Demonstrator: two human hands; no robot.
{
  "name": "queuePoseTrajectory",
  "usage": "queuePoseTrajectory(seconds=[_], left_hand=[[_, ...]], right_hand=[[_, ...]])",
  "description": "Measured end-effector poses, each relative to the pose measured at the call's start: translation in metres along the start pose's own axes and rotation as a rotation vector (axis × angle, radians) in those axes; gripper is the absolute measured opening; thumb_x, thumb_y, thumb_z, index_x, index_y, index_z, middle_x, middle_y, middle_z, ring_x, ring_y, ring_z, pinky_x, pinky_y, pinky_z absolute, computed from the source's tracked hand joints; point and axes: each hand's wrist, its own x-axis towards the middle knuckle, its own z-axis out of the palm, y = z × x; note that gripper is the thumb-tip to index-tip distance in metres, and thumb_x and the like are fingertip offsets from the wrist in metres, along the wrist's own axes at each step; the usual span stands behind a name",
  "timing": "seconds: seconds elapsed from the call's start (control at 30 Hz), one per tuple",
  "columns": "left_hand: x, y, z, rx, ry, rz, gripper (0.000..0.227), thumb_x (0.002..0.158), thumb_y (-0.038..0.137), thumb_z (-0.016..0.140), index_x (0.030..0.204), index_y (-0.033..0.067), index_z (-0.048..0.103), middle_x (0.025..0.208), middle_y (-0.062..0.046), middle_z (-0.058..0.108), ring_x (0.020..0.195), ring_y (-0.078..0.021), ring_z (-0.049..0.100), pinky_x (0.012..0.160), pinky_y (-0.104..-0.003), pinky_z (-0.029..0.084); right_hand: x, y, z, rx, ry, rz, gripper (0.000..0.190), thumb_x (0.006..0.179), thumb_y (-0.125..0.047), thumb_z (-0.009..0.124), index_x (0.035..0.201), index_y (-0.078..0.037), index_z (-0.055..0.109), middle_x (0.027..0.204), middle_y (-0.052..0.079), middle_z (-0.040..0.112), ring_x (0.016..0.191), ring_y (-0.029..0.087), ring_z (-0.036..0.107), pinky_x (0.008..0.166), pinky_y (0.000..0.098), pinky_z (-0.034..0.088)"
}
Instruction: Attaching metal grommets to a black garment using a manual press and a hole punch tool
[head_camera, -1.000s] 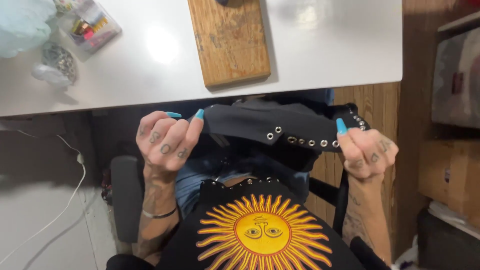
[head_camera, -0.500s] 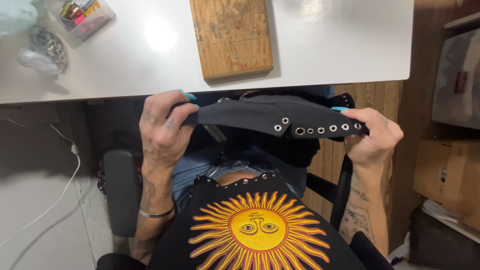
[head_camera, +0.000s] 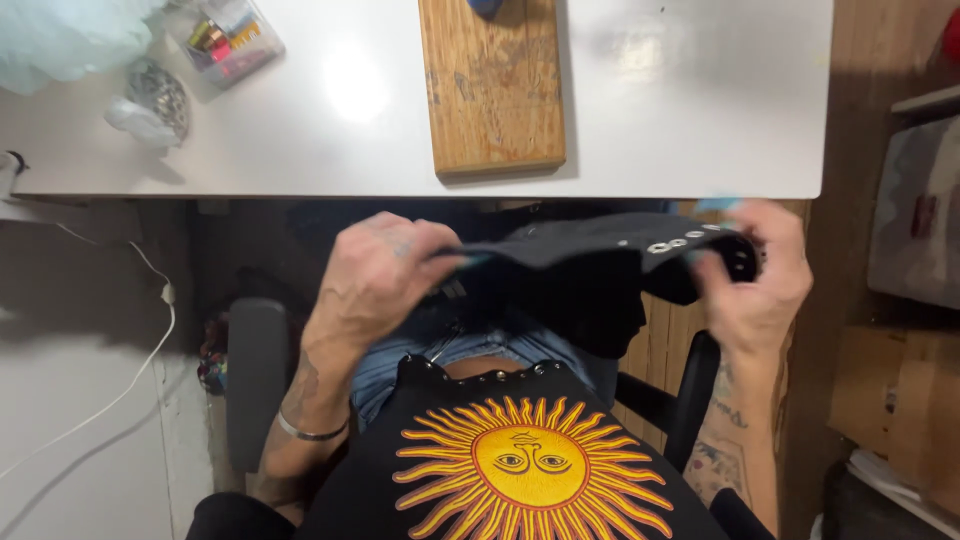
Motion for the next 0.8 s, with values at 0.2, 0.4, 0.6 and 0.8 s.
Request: queuePoseTrajectory(seconds=[0.2,0.4,0.6,0.8], left_hand=[[0.032,0.049,0.001,-0.131,-0.223,0.516,0.023,0.092,0.025,0.043,0.074,0.0109,0.04,0.065,0.002,0.053,0.058,-0.0176,0.052,0.06,-0.028,0.035],[0.058,0.024,-0.009,-0.125,0.047,0.572,0.019,0.091,0.014,0.038,0.083,0.0013,0.049,0.062,-0.013,0.05,0.064,-0.0328,0.054,0.061,-0.044,0.045],[0.074,-0.033,0.033,0.263,0.006,0.401,0.043,0.088,0.043,0.047,0.129,0.0287,0.041,0.134,0.001,0.041,0.127,-0.0172,0.032,0.106,-0.039,0.013],[0.093,-0.041,0.025,0.355,-0.292,0.48,0.047,0.091,0.037,0.04,0.135,0.024,0.031,0.143,-0.002,0.022,0.132,-0.0214,0.016,0.105,-0.051,0.005]], right_hand=[[0.017,-0.058,0.023,0.059,-0.403,-0.319,0.084,0.052,-0.052,0.076,0.117,-0.006,0.048,0.115,0.013,0.045,0.112,0.03,0.042,0.096,0.0403,0.033],[-0.02,-0.018,0.035,0.391,-0.491,-0.275,0.022,0.081,-0.019,0.057,0.074,0.002,0.054,0.089,0.016,0.064,0.087,0.036,0.062,0.07,0.0464,0.049],[-0.019,-0.009,0.04,0.51,-0.605,-0.04,0.023,0.079,-0.015,0.059,0.058,-0.006,0.055,0.047,0.008,0.052,0.04,0.02,0.052,0.035,0.0295,0.037],[-0.01,-0.028,0.038,0.441,-0.735,-0.069,0.027,0.083,-0.019,0.054,0.059,-0.007,0.049,0.051,-0.004,0.042,0.041,0.007,0.038,0.037,0.0216,0.029]])
